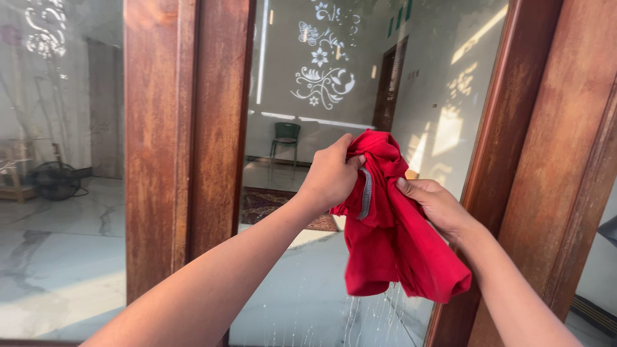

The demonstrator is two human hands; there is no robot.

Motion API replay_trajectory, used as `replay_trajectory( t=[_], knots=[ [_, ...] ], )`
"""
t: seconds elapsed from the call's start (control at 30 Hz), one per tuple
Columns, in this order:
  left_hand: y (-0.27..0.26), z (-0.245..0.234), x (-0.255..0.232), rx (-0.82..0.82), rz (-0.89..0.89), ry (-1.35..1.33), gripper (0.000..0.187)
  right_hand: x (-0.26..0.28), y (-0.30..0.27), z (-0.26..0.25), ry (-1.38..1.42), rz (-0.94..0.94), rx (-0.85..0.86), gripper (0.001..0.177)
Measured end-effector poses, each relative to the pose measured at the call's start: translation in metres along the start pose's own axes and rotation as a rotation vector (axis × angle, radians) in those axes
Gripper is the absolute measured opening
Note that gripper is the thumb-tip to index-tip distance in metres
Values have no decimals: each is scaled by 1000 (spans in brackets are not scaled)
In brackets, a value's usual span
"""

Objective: The person cleans a glass door, wiping down the glass pane and wooden frame with a cloth by hand.

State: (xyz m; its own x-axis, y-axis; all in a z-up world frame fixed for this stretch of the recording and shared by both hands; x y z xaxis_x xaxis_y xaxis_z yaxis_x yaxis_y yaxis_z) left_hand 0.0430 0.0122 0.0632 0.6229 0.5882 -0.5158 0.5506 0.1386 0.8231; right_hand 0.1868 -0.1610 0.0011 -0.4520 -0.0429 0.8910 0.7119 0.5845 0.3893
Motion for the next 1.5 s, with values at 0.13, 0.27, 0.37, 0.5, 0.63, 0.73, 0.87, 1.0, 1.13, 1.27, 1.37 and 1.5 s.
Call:
replay_trajectory(
  t=[0.13, 0.27, 0.37, 0.5, 0.63, 0.73, 0.87, 1.0, 1.13, 1.27, 1.37, 1.5],
  knots=[
    [-4, -8, 14, -42, -133, -13, 25, 18, -10, -4, -333, -47, -172, 59],
    [-3, -14, 12, -112, -71, 1, 24, -1, -37, 58, -301, 54, -47, 81],
    [-2, -21, 5, -164, -3, 13, 24, -20, -53, 96, -369, 109, 32, 122],
    [-1, -44, 4, -214, 16, -14, 23, -38, -53, 88, -422, 116, 47, 95],
    [3, -65, 33, -198, -22, 42, 22, -46, -40, 45, -469, 156, 18, 51],
    [6, -72, 62, -174, -89, 179, 30, -22, -36, 8, -533, 97, -189, 40],
    [-16, -36, 91, 165, -473, 617, 77, 12, -33, 14, -474, -31, -260, 38],
    [-43, -3, 53, 130, -343, 505, 112, 64, -31, 54, -925, -288, -292, 22],
    [-34, 32, 38, 195, -280, 169, 91, 103, -53, 85, -1230, -553, -460, 13],
    [-23, 37, 18, 81, -160, 123, 41, 110, -81, 88, -1168, -631, -664, 16],
    [-19, 31, 0, -5, -158, 134, 30, 93, -129, 103, -1118, -882, -1078, 33],
    [-19, 20, -23, -66, -78, 57, 20, 46, -132, 125, -934, -865, -916, 41]
  ],
)
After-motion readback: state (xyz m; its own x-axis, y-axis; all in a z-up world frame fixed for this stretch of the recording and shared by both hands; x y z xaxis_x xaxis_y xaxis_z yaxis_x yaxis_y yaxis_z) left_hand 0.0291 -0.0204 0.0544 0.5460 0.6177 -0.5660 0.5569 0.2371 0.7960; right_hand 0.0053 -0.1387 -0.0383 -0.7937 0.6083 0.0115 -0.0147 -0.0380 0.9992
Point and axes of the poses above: each hand's wrist, its own y-axis towards the middle knuckle, its own z-axis out of the palm, x = y × z, the point moved 8 cm from there along y, towards the middle knuckle, and after that the axes turned 4 degrees about -y, right-handed, at the moved point
